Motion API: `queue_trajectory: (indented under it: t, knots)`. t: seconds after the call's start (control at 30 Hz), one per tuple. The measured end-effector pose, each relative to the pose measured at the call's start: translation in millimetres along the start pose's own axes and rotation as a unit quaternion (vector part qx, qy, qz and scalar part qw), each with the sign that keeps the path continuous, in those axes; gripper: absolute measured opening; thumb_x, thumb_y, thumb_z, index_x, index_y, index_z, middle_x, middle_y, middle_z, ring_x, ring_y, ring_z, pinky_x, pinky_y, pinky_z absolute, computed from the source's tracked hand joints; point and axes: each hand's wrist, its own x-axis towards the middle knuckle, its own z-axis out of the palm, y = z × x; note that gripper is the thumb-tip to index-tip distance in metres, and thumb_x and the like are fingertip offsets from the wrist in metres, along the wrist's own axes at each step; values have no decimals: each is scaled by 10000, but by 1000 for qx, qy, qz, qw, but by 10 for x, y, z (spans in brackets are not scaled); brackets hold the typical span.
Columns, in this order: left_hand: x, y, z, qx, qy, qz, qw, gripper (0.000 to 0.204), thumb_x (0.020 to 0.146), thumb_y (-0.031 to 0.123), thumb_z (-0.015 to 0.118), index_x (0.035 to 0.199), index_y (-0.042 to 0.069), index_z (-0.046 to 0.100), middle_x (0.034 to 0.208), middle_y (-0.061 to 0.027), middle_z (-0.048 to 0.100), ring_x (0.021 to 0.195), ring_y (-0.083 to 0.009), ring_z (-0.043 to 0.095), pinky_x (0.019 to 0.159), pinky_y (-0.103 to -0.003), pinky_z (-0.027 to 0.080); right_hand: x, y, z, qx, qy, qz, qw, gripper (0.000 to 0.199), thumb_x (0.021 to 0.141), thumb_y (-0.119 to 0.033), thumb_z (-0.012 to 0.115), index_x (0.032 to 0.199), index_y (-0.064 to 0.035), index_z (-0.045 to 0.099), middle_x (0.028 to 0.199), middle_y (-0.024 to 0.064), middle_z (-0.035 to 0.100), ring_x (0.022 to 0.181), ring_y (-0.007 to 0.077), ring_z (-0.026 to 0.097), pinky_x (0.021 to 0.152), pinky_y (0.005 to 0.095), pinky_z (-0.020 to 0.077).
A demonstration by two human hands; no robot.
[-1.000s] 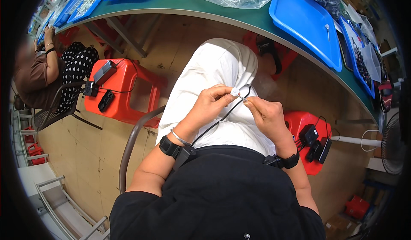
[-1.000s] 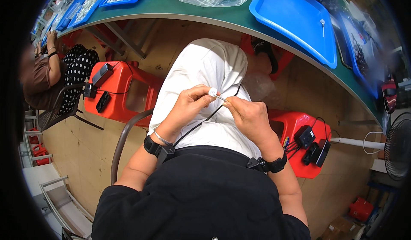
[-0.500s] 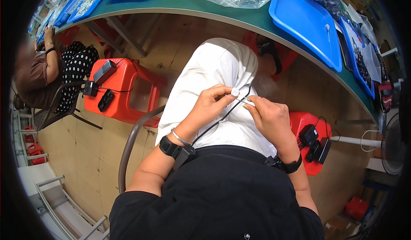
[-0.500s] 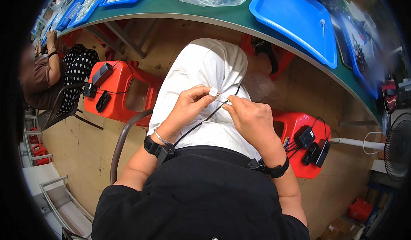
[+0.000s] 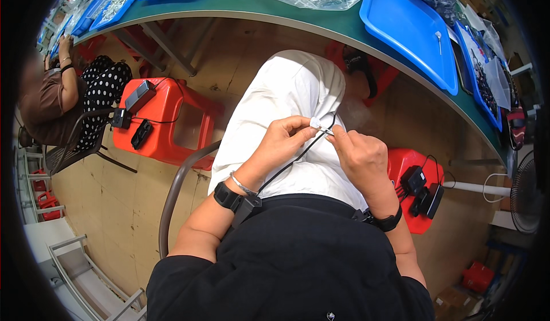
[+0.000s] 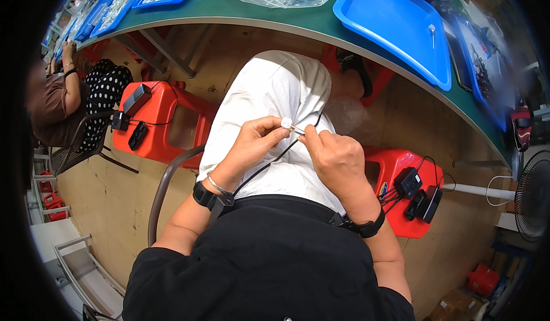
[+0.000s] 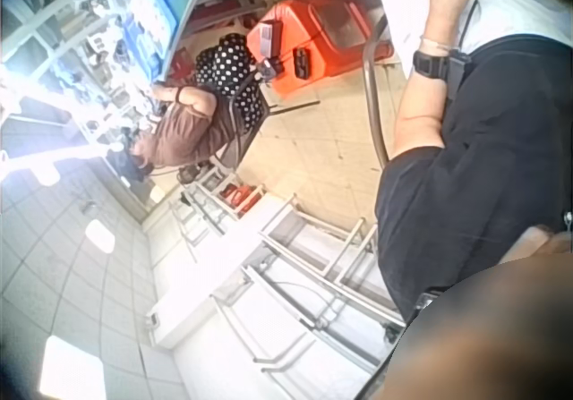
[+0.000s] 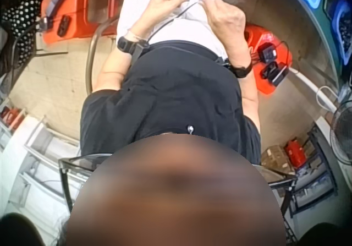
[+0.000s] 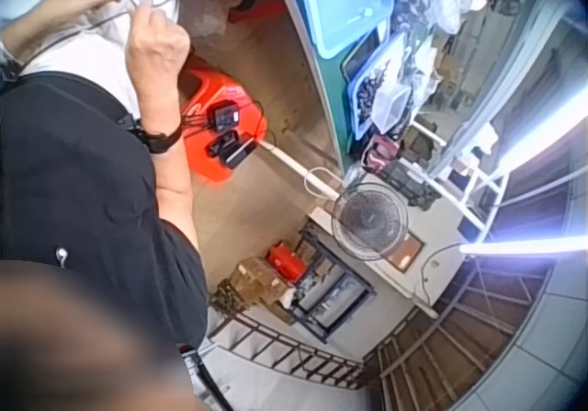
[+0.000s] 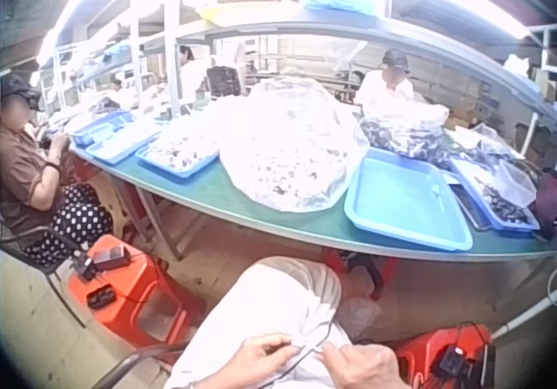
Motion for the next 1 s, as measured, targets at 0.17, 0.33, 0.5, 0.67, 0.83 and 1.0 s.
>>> queue_trajectory:
  t: [0.17,0.33,0.5,0.67,0.83,1.0]
  knots:
    - [6,-40,-16,-10,-9,-11,1000,177,948,160,679,1052,23,724,870,0,692,731,-37,562,651,-197,463,-14,14,24,-15,12,-12,1000,237,884,-259,702,978,-42,676,589,9,462,488,142,515,459,294,393]
    - [10,-34,-10,-22,-14,-34,999,181,948,157,679,1062,23,722,882,-8,696,733,-42,571,655,-201,478,-22,48,24,-15,22,-26,999,242,881,-257,703,984,-41,677,593,9,464,500,143,519,469,295,391]
    - [0,6,-13,-19,-9,14,1000,173,950,113,663,1084,22,722,850,7,655,725,-56,562,665,-204,476,21,34,1,4,39,-24,999,243,867,-249,718,991,-45,674,601,10,455,507,142,511,471,297,385]
    - [9,-27,-16,-12,2,76,997,180,953,81,648,1102,5,713,873,5,620,752,-66,562,681,-210,479,32,25,-38,13,48,-16,999,243,855,-245,729,994,-53,676,600,9,438,505,139,498,470,299,382]
    - [18,-61,-13,-15,3,94,995,178,952,70,648,1105,5,712,877,2,616,757,-70,568,687,-215,484,13,35,3,10,45,-23,999,231,856,-245,728,989,-62,682,598,8,434,504,136,498,468,298,382]
    - [14,-44,-11,-13,1,92,996,172,955,83,654,1096,3,712,875,-4,617,751,-73,575,685,-215,487,21,24,-9,9,41,-23,999,235,855,-245,728,992,-60,678,597,9,434,499,138,498,465,298,383]
